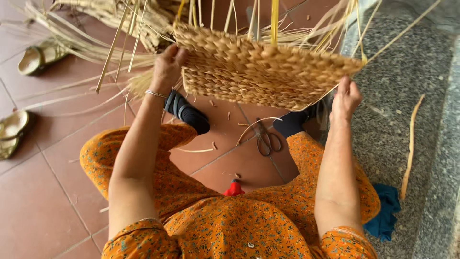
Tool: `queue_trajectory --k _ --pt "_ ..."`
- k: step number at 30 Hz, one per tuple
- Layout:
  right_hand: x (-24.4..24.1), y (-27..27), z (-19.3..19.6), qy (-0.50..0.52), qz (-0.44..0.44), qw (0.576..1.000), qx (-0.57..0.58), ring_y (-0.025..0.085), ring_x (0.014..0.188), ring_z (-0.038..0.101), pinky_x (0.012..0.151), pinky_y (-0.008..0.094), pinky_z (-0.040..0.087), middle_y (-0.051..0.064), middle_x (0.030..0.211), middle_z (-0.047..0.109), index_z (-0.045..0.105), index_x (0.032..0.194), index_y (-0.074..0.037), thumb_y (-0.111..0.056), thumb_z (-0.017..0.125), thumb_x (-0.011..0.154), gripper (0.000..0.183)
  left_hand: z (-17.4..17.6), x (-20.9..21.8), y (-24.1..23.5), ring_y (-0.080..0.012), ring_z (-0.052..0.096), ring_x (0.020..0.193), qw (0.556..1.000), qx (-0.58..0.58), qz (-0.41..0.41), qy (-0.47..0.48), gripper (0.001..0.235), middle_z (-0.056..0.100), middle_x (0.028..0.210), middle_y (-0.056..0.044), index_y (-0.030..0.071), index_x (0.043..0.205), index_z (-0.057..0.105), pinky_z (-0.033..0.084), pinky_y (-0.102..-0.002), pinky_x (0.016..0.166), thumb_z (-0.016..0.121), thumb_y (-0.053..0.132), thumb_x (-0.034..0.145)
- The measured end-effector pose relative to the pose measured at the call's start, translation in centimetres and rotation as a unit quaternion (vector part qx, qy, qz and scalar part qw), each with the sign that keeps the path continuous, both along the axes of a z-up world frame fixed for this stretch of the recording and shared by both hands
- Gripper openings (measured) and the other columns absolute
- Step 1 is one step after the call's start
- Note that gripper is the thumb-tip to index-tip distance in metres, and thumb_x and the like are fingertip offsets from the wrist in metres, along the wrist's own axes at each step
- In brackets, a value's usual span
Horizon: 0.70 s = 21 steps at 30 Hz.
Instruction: The person sits on the floor and weaves dried palm leaves into a basket frame, interlacing strands by hand and trimming excess with scissors. The basket is gradually built up and then lifted to inspect the woven surface.
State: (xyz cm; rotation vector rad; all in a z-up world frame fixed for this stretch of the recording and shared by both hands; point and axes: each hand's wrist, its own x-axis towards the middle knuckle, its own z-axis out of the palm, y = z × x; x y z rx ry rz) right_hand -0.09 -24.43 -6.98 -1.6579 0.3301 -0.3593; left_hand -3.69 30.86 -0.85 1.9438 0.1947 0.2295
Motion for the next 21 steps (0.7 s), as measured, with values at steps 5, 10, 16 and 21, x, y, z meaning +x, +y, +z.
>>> queue_trajectory --k 5,10,16,21 --pt "3.6 -1.5 7.0 -0.122 0.011 0.992 -0.034 0.010 0.082 0.057 0.073 0.028 0.048 -0.001 0.090 0.066 0.070 0.097 -0.003 -0.022 0.067 0.111 0.024 4.2 5.2 0.6 -0.0192 0.061 0.072 0.976 0.195 0.078 -0.053 0.035 0.069 0.082 -0.009 0.004 0.099 0.072 0.049 -0.033 0.065 0.062 0.036 0.111" --pt "3.0 -2.5 13.3 -0.111 0.086 0.986 0.084 0.016 0.091 0.070 0.083 0.032 0.059 0.004 0.100 0.074 0.072 0.103 -0.001 -0.017 0.071 0.104 0.016 3.8 8.2 0.1 -0.0129 0.047 0.067 0.988 0.038 0.098 -0.109 0.044 0.054 0.077 -0.005 0.007 0.085 0.060 0.044 -0.031 0.057 0.060 0.038 0.115" --pt "0.3 -6.4 16.2 -0.207 0.242 0.934 0.161 0.026 0.128 0.058 0.112 0.040 0.052 0.014 0.138 0.059 0.058 0.142 -0.001 -0.028 0.075 0.107 0.047 4.4 7.7 -0.4 -0.0080 0.060 0.057 0.989 -0.147 0.024 0.017 0.039 0.065 0.068 0.001 0.012 0.078 0.063 0.055 -0.026 0.053 0.057 0.039 0.107" --pt "-5.4 -7.5 15.2 -0.213 0.194 0.939 0.190 0.029 0.166 0.026 0.139 0.042 0.023 0.014 0.177 0.023 0.027 0.172 -0.010 -0.063 0.057 0.109 0.088 5.1 6.8 -0.9 -0.0073 0.054 0.061 0.961 -0.274 -0.022 0.013 0.035 0.060 0.074 0.003 0.012 0.086 0.064 0.047 -0.027 0.054 0.059 0.035 0.112"
